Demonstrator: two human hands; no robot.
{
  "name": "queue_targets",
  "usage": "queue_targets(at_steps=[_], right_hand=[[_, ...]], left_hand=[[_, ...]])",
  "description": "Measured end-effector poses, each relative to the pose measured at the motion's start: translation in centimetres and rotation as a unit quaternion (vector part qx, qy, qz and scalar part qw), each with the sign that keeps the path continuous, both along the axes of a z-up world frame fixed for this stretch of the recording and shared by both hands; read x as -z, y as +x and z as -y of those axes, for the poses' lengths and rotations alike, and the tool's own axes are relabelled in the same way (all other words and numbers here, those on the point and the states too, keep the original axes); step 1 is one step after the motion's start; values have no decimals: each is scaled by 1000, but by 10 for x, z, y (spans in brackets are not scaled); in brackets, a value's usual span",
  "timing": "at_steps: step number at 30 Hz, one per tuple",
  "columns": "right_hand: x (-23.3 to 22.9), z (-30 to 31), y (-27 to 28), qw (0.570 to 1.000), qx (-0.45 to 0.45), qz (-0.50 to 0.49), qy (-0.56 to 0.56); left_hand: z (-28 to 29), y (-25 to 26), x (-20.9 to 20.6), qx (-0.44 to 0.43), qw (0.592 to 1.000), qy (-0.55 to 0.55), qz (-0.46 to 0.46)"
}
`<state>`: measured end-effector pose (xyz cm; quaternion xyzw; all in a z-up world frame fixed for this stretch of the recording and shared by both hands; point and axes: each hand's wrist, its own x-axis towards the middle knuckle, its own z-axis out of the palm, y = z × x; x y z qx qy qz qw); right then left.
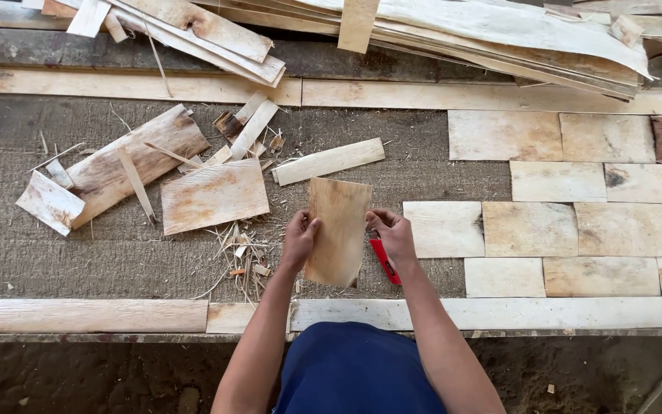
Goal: The person uses a red utility knife to trim and shape a small rectangular wooden plank on a workbench. They repeatedly scrape the edges and surfaces, remove thin shavings, and place the finished piece among other similar planks.
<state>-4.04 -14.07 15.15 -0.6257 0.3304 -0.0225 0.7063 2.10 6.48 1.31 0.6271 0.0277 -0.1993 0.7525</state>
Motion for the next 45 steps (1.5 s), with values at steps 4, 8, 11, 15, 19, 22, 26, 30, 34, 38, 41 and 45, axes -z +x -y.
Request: queue_targets(at_steps=[4, 8, 11, 15, 19, 22, 26, 30, 34, 38, 41, 45], right_hand=[[10, 9, -2, 999, 0, 19, 39], [8, 15, -5, 995, -3, 46, 90], [16, 20, -6, 990, -3, 59, 127], [7, 11, -8, 972, 24, 73, 222], [-14, 10, -6, 974, 24, 55, 220], [6, 19, -9, 982, -14, 19, 187], [16, 13, -14, 990, -43, -9, 136], [32, 16, -15, 984, -41, 16, 173], [79, 15, -14, 964, -6, 55, 259], [47, 14, -11, 968, -2, 50, 245], [14, 9, -12, 986, -1, 18, 163], [18, 7, -4, 992, 17, 48, -116]], left_hand=[[3, 5, 27, 8, 1000, -25, 1], [5, 6, 32, 19, 999, -45, -1], [9, 5, 33, 33, 997, -63, -11], [16, 5, 46, 50, 994, -82, -44], [17, 6, 22, 29, 995, -85, -54], [16, 13, 33, 1, 994, -91, -59], [13, 21, 72, -19, 995, -80, -62], [18, 13, 71, -23, 993, -81, -77], [29, 13, 40, -23, 991, -96, -85], [24, 18, 62, -31, 993, -89, -77], [20, 21, 67, -34, 996, -65, -46], [23, 22, 25, -38, 999, -22, 19]])
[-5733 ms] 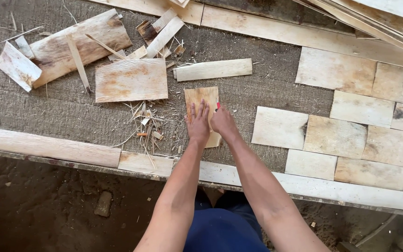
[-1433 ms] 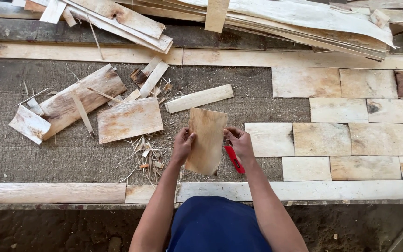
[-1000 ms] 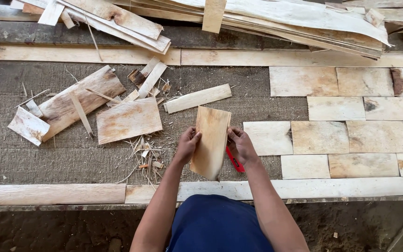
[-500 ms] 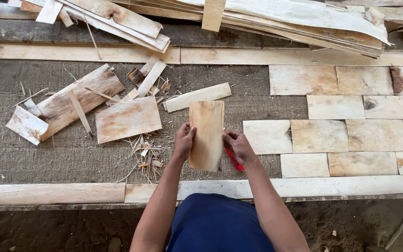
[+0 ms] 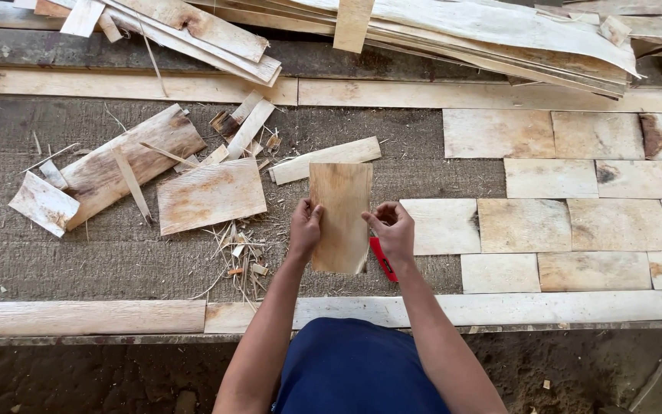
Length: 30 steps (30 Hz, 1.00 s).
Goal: The person uses a red utility knife to trim and shape a small rectangular wooden plank on a workbench. They repeatedly scrape the edges and surfaces, remove thin shavings, and place the finished piece among other similar planks.
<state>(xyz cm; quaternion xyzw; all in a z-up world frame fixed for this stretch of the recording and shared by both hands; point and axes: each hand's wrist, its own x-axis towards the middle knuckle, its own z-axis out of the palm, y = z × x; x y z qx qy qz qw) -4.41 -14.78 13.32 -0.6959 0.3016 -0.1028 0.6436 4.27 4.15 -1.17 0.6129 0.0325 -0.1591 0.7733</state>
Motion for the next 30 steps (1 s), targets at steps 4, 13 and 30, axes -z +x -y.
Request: queue_targets(at_steps=[4, 13, 30], right_hand=[[-22, -11, 0, 992, 9, -26, -125], [-19, -10, 5, 982, -26, -66, -175], [-11, 2, 1, 989, -103, -106, 30]], left_hand=[[7, -18, 9, 0, 999, 30, 26], [12, -16, -27, 3, 981, 165, 101], [-5, 0, 12, -17, 999, 21, -34]])
